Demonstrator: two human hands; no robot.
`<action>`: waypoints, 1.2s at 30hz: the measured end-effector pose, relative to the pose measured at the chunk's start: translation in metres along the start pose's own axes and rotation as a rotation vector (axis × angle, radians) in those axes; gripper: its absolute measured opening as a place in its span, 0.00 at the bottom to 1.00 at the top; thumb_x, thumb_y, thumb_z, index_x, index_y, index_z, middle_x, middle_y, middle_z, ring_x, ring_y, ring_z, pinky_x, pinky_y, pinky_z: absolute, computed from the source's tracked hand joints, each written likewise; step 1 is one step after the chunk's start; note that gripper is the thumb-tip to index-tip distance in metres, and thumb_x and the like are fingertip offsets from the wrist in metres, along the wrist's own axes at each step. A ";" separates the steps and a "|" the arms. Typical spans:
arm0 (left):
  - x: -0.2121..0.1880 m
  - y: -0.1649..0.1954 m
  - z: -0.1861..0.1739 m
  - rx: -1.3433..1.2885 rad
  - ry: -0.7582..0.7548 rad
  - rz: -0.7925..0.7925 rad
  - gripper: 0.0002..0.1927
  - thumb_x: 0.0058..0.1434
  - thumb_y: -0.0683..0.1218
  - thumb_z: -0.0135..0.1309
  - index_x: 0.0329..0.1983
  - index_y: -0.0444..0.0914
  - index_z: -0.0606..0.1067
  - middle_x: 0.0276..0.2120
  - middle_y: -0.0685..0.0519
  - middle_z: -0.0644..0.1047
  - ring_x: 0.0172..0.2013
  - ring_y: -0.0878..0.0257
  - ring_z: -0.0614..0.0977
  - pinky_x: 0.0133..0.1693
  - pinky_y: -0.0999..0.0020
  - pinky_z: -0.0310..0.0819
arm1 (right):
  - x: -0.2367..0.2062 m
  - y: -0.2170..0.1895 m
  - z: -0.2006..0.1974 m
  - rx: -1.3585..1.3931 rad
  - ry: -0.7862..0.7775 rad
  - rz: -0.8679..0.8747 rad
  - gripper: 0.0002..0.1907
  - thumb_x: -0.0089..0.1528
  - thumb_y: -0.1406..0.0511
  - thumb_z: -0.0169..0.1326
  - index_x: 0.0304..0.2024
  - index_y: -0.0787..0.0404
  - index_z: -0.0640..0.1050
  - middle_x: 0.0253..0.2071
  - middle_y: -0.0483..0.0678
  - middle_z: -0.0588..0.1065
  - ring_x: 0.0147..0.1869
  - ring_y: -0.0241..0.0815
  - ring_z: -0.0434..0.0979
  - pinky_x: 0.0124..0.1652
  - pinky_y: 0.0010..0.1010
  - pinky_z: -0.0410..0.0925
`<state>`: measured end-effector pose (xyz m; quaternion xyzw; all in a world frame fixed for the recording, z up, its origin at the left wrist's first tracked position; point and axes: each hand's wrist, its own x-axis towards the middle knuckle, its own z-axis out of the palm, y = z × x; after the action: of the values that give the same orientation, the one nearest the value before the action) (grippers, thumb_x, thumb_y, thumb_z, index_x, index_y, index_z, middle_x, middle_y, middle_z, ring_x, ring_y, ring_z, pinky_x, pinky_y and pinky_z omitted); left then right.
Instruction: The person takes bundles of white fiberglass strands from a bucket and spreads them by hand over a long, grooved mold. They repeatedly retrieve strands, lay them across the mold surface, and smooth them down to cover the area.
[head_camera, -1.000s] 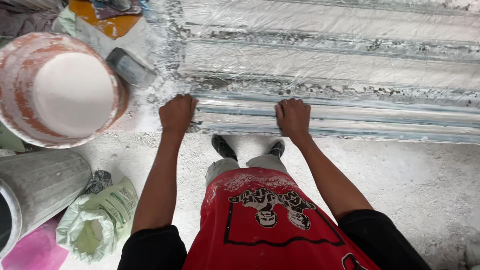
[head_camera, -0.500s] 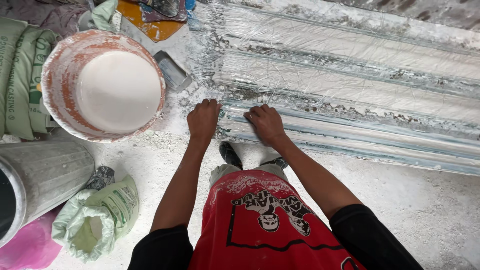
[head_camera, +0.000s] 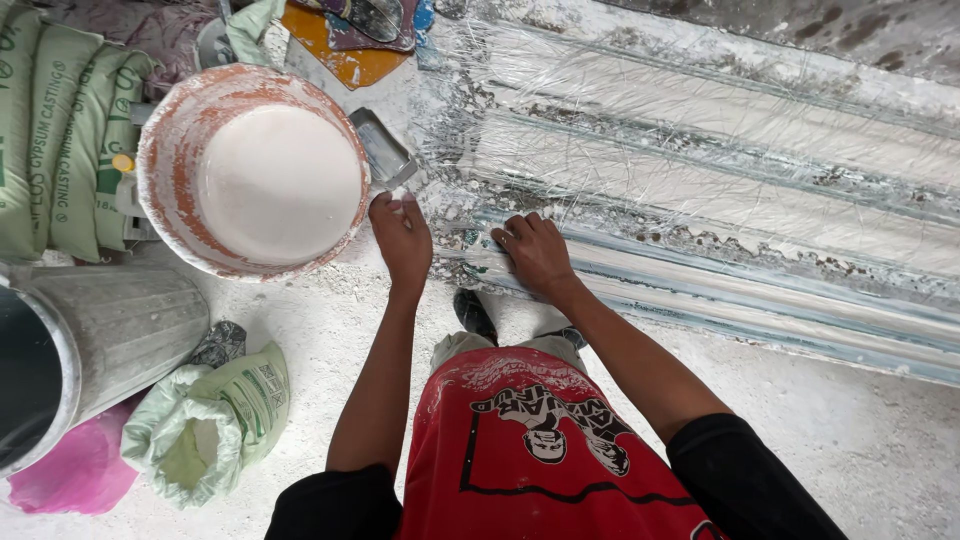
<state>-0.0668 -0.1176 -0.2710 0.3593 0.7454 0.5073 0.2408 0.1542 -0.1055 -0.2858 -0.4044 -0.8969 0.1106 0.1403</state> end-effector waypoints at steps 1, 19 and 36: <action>0.008 -0.002 0.003 -0.084 0.006 -0.068 0.28 0.74 0.56 0.48 0.63 0.29 0.61 0.46 0.43 0.74 0.42 0.58 0.79 0.44 0.61 0.74 | 0.003 -0.003 -0.002 0.008 0.013 0.003 0.19 0.55 0.68 0.62 0.50 0.53 0.81 0.45 0.46 0.75 0.50 0.48 0.72 0.47 0.42 0.67; 0.076 0.045 0.073 -1.088 0.168 -0.353 0.15 0.75 0.48 0.59 0.53 0.33 0.71 0.35 0.50 0.72 0.30 0.64 0.72 0.28 0.71 0.70 | 0.041 -0.009 -0.070 0.441 0.504 0.115 0.09 0.62 0.77 0.54 0.44 0.66 0.80 0.47 0.56 0.74 0.50 0.51 0.77 0.47 0.37 0.71; 0.097 0.047 -0.159 -0.839 0.192 -0.144 0.15 0.69 0.48 0.54 0.57 0.41 0.75 0.41 0.54 0.77 0.36 0.67 0.78 0.32 0.70 0.76 | 0.117 -0.044 -0.059 0.830 0.086 0.120 0.10 0.67 0.71 0.51 0.49 0.66 0.78 0.43 0.47 0.76 0.34 0.30 0.71 0.27 0.21 0.65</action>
<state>-0.2287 -0.1241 -0.1684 0.1287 0.5169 0.7792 0.3304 0.0699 -0.0406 -0.1975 -0.3694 -0.7444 0.4535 0.3221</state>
